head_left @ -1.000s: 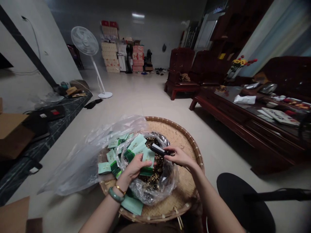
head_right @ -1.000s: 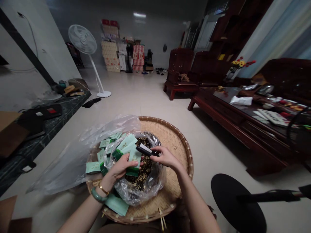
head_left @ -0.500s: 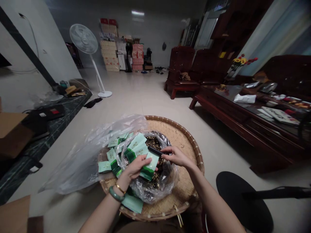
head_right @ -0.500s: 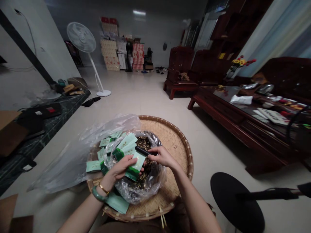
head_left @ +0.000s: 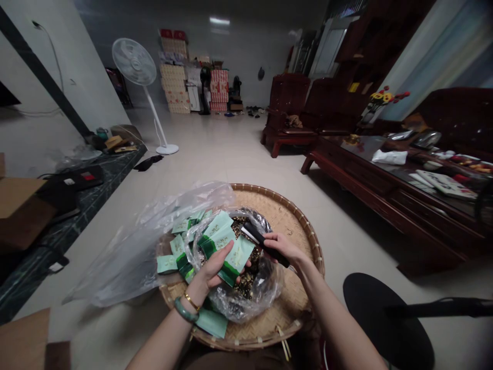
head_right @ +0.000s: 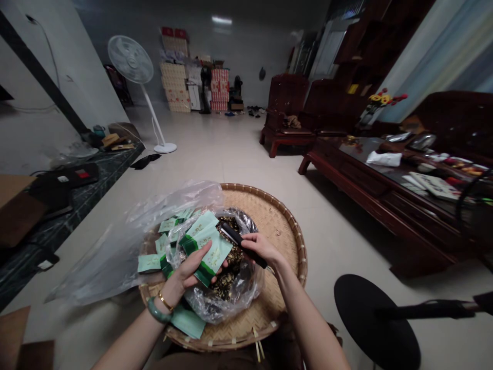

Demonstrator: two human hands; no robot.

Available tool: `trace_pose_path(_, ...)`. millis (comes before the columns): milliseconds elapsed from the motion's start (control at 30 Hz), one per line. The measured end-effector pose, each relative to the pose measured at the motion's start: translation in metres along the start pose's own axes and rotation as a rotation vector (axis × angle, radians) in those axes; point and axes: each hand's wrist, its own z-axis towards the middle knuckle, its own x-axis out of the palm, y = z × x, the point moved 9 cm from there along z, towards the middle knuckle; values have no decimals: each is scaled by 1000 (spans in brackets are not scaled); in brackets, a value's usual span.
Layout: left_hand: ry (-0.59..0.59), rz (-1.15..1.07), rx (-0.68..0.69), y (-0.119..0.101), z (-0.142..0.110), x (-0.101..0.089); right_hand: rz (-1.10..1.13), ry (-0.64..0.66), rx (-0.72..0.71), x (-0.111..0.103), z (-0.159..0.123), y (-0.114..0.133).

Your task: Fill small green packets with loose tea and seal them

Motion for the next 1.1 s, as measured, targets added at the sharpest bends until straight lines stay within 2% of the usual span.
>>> trace_pose_path(133, -20, 17, 9, -3, -1, 0, -35, -36, 9, -4, -4, 0)
trace_pose_path(300, -22, 30, 26, -3, 1, 3, -152, -62, -50, 7, -5, 7)
trace_pose_path(667, -10, 35, 27, -1, 1, 0, -152, -67, -44, 8, -10, 15)
trace_pose_path(867, 2, 19, 31, -3, 1, 1, -127, -60, -20, 9, -7, 7)
trace_pose_path(1000, -20, 8, 18, -2, 2, -4, -126, -92, -54, -2, -3, 3)
trace_pose_path(1100, -47, -13, 12, -2, 1, -7, -308, -222, -110, -24, 0, 1)
